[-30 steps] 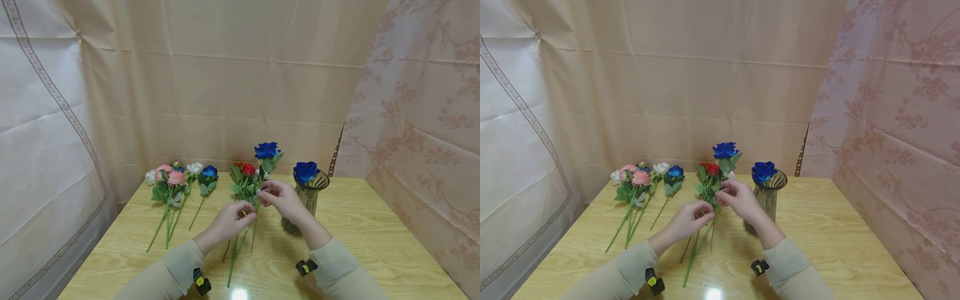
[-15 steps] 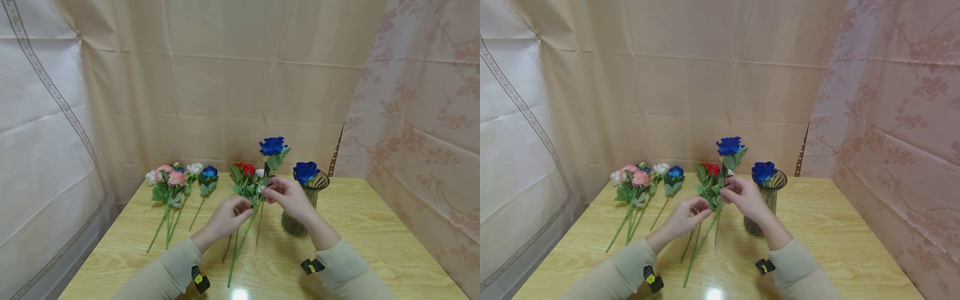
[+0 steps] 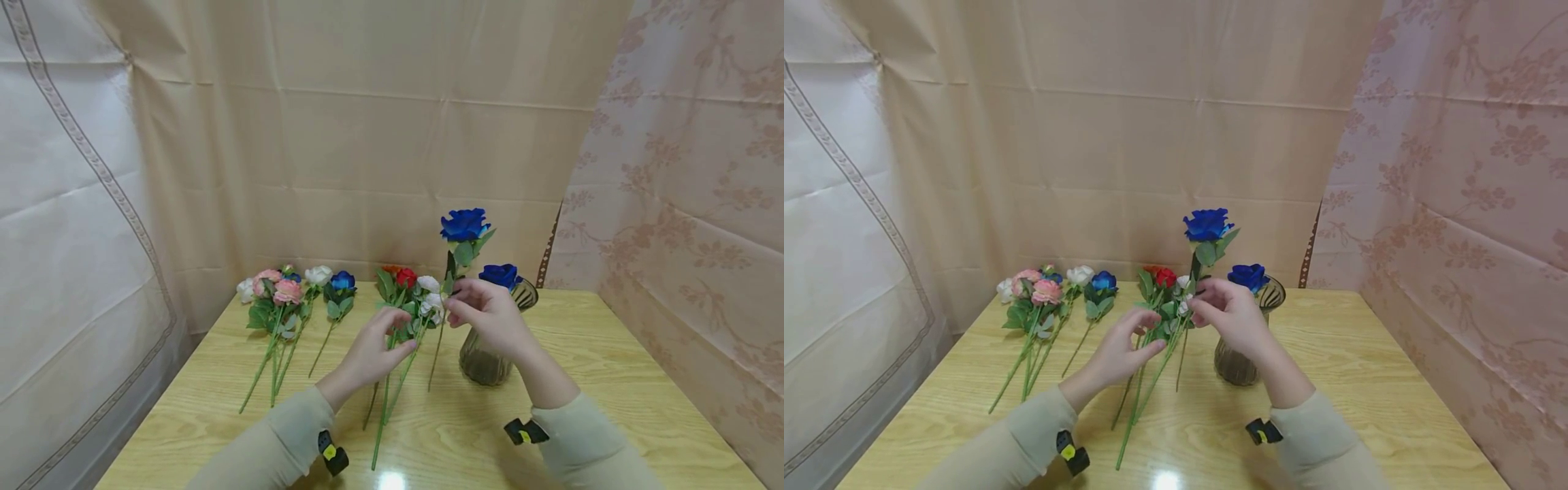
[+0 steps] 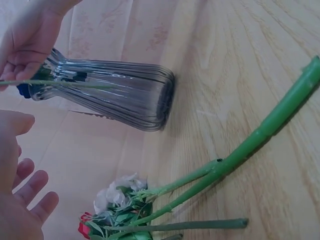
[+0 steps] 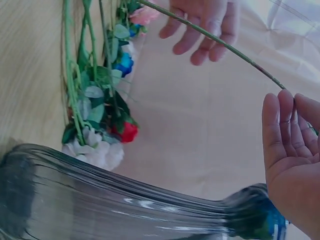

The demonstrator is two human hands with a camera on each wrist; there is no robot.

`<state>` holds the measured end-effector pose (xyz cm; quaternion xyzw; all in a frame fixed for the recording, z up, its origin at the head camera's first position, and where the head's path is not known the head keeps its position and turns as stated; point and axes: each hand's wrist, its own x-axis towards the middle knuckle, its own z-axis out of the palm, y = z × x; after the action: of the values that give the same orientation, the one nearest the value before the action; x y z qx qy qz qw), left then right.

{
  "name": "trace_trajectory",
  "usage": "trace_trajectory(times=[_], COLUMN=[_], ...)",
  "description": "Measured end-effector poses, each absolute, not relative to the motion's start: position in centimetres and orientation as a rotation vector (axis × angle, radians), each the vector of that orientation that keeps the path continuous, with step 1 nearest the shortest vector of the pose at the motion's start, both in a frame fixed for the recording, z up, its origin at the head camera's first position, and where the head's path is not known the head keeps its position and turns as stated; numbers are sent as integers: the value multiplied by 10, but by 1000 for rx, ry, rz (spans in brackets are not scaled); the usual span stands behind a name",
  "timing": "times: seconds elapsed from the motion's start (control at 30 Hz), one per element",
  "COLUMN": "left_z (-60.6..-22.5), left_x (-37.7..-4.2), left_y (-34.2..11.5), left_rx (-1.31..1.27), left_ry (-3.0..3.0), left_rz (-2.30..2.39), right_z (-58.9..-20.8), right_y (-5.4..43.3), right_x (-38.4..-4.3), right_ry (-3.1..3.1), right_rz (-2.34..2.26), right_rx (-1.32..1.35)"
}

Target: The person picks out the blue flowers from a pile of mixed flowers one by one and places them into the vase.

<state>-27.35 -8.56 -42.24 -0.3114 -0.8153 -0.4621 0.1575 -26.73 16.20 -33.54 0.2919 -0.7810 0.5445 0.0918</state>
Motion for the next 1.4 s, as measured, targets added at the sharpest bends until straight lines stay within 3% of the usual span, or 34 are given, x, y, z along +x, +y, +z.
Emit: trace_trajectory(times=[0.33,1.4], left_z=[-419,-411], left_x=[-275,-285], left_y=[-80,-54], left_rx=[-876,-863], left_ry=[-2354,-2422], left_rz=[-1320,-1354], right_z=[-318,-283], right_y=[178,256], right_x=[-258,-264], right_ry=[-2203,-1764], right_rz=[1613,2074], right_rx=[936,681])
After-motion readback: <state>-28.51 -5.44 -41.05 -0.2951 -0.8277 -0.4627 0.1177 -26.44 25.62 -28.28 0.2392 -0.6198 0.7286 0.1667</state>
